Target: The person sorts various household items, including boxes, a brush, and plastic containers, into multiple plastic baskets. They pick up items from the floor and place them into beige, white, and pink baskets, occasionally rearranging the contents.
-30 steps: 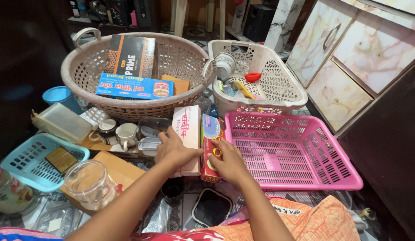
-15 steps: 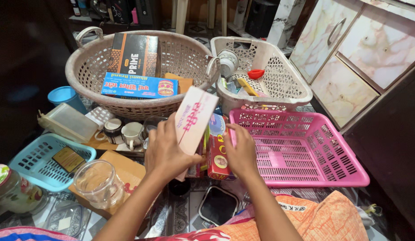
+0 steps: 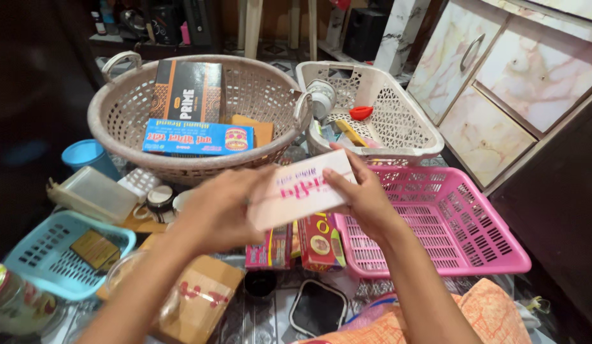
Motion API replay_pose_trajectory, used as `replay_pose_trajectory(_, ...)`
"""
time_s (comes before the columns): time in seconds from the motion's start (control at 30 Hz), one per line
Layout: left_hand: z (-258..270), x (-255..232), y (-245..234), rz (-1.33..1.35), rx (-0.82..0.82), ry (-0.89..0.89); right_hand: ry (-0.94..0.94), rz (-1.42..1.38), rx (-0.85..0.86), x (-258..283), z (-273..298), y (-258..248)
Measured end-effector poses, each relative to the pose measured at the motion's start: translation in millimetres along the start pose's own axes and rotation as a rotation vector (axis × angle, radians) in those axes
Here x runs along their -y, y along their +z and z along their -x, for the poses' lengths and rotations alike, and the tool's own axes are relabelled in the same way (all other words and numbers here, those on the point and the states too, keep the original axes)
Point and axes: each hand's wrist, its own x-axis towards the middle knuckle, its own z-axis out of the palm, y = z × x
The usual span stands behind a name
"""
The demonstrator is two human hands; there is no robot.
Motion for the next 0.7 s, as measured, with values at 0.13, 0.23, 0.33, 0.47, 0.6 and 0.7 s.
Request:
replay_pose_trajectory(0.13, -29, 79, -25, 0.021, -0.415, 0.266, -0.114, -0.159, -0.080, 14, -50, 37)
replay_pose_trajectory(0.23, -56, 135, -31, 0.516, -0.541, -0.063, -0.154, -0.200, -0.147, 15, -107, 72)
replay_pose_trajectory(0.33, -90, 185, -37, 1.079, -0.458, -0.219, -0.177, -0.061, -0.136, 10, -183, 105)
replay_pose_trajectory(0.47, -126, 242, -40, 0.940, -0.579, -0.391, -0.201, 0.179, -0.132, -11, -293, 143)
replay_pose_trajectory(0.6, -155, 293, -33, 0.723, -0.517, -0.490, -0.337, 0.437, -0.098, -32, -371, 155)
replay_pose_trajectory(0.7, -158, 329, -27, 0.287, -0.407, -0.580, -0.111, 0.549, -0.040, -41, -392, 147)
